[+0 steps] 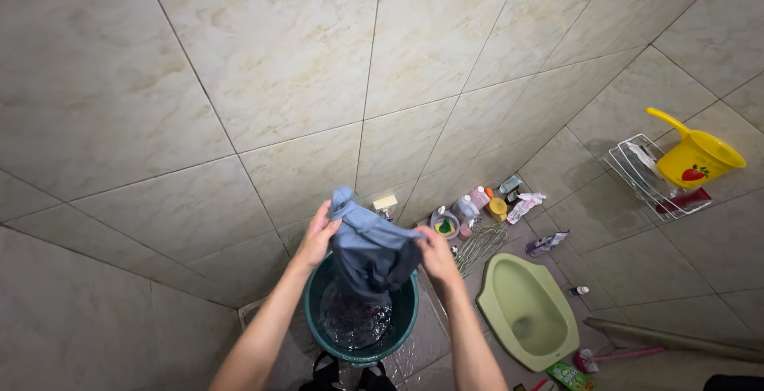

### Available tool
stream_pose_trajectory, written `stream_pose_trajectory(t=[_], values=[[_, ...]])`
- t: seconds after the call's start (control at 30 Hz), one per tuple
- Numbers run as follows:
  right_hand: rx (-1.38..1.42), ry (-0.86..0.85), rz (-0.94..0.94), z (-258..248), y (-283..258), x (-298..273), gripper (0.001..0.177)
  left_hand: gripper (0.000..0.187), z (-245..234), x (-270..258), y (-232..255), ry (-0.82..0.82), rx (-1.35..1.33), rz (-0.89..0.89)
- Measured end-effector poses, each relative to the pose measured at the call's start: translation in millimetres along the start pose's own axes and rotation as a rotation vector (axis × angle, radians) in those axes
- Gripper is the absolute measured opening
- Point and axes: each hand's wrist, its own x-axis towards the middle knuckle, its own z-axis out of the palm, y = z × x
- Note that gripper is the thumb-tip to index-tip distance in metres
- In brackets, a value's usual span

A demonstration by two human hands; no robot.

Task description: Hand washing a shirt and a pair of underwear in a bucket and hanging them up on hangers to dry.

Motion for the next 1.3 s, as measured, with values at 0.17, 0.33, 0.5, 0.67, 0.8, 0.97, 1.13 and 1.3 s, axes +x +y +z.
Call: stream_pose_trajectory(t=[0.17,0.33,0.5,0.67,0.8,0.97,1.13,1.3], values=[[-0.054,0.023,0.036,-24,-75,2,0.011,0.053,-8,-30,13,-0.051,0.002,-0.182],[-0.237,-0.067,-0.226,-15,-144,0,0.012,0.05,1,-37,21,-0.152,0.433,-0.287],[-0.312,-0.165,-0.322,7,-192,-1,0.015,0.095,70,-37,78,-0.11,1.153,0.04],[-0.208,-0.139,-0.28,7,-180,0,0.015,0.045,105,-16,79,-0.17,0.982,0.292],[0.081,-0.123,-0.084,-9,-157,-7,0.039,0.02,121,0,87,-0.149,0.832,0.229],[0.041,-0.222,-0.057,11,-113,-23,0.055,0.016,135,7,93,-0.122,0.823,0.187],[-0.189,-0.083,0.312,23,-124,-22,0.022,0.013,110,11,85,-0.104,0.841,0.126],[-0.255,0.028,-0.101,15,-139,-13,0.036,0.028,61,7,40,-0.32,0.734,0.104]])
